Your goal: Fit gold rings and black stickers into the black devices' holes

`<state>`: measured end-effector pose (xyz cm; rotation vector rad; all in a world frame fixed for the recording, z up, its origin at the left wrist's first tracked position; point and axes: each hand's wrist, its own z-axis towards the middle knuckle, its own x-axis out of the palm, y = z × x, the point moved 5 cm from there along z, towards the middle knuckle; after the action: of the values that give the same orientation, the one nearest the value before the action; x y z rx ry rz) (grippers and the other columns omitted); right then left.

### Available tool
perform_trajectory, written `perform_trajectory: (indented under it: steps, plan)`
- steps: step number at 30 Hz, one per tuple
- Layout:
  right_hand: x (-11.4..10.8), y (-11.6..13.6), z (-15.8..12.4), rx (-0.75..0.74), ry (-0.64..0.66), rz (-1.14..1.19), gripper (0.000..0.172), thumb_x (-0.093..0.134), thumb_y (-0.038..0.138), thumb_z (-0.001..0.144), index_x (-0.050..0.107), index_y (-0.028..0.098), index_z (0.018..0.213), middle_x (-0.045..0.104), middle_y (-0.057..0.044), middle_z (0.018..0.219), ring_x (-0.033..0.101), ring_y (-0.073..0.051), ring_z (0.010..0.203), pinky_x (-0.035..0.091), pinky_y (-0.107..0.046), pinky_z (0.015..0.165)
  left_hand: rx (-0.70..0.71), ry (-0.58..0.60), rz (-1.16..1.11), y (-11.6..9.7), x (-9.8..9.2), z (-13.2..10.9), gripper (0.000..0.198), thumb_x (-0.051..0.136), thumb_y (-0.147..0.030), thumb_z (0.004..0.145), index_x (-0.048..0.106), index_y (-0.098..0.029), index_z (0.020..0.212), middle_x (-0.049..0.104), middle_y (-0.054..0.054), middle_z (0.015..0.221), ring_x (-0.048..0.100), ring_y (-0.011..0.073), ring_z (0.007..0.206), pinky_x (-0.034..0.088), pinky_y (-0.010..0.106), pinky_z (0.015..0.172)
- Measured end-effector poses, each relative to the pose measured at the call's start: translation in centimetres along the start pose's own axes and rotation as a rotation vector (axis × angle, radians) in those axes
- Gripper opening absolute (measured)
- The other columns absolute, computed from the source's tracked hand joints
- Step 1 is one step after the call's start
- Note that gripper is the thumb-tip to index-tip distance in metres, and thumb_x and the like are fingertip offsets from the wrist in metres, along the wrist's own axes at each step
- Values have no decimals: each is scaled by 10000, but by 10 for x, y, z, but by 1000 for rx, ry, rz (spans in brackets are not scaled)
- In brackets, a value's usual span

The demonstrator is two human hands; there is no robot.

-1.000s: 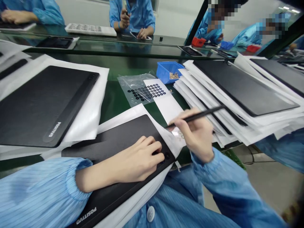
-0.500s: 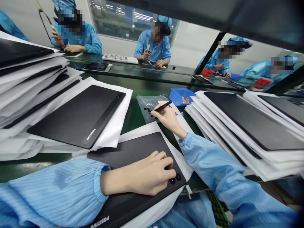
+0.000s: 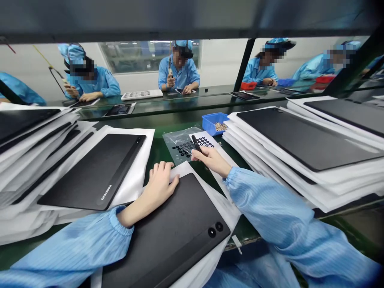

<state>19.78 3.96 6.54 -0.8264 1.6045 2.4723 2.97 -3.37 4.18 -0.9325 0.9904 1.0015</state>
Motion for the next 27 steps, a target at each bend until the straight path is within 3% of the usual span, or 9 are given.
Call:
perform_trajectory:
  steps: [4,7,10,15,18,23,25,27]
  plan:
    - [-7,3,11,-54,-70,-1,446,461,501,879,666,146,703,586,-29,686,546,-129,610,433,-253,595,9,47,6,-4,4,1,256,380,-302,938,494,-130,1090,530,106,1061,472,272,975,413,441,866]
    - [3,6,28,-125,-7,24,400,479,488,876,647,141,766,633,-34,710,577,-125,557,459,-247,545,10,64,8,-8,4,1,236,365,-271,939,493,-128,1077,537,106,1059,489,267,987,414,430,869]
    - [19,12,40,-242,20,14,289,516,401,872,637,142,831,663,-59,791,633,-151,653,502,-261,608,6,72,14,-10,3,1,223,357,-249,938,498,-128,1063,544,108,1052,500,270,988,416,428,853]
    - [37,11,30,-465,166,-77,154,582,274,836,671,167,770,683,-90,875,645,-190,819,508,-317,774,5,84,16,-12,2,0,225,353,-242,940,509,-138,1064,554,105,1041,503,271,972,414,426,841]
    - [37,7,24,-520,237,-110,143,569,232,835,697,176,802,689,-94,906,647,-189,836,501,-326,791,4,80,13,-12,2,0,237,343,-246,941,513,-142,1068,552,106,1045,498,281,975,405,443,843]
    - [22,15,26,-420,161,-114,143,607,281,808,687,182,742,697,-77,874,646,-187,835,492,-320,810,-21,71,-26,-8,3,1,229,348,-251,935,502,-138,1060,553,104,1039,498,274,977,400,444,847]
    - [10,17,23,-312,72,-105,289,553,363,852,645,173,655,694,-83,807,646,-188,803,497,-319,793,-40,70,-51,-6,2,1,206,341,-243,935,501,-147,1021,557,98,1026,505,258,958,405,427,838]
    - [0,15,17,-165,28,-91,488,423,451,911,551,171,533,652,-79,621,630,-165,622,512,-292,651,-53,66,-79,-5,-1,1,190,317,-216,935,498,-162,951,559,83,992,513,235,921,413,400,817]
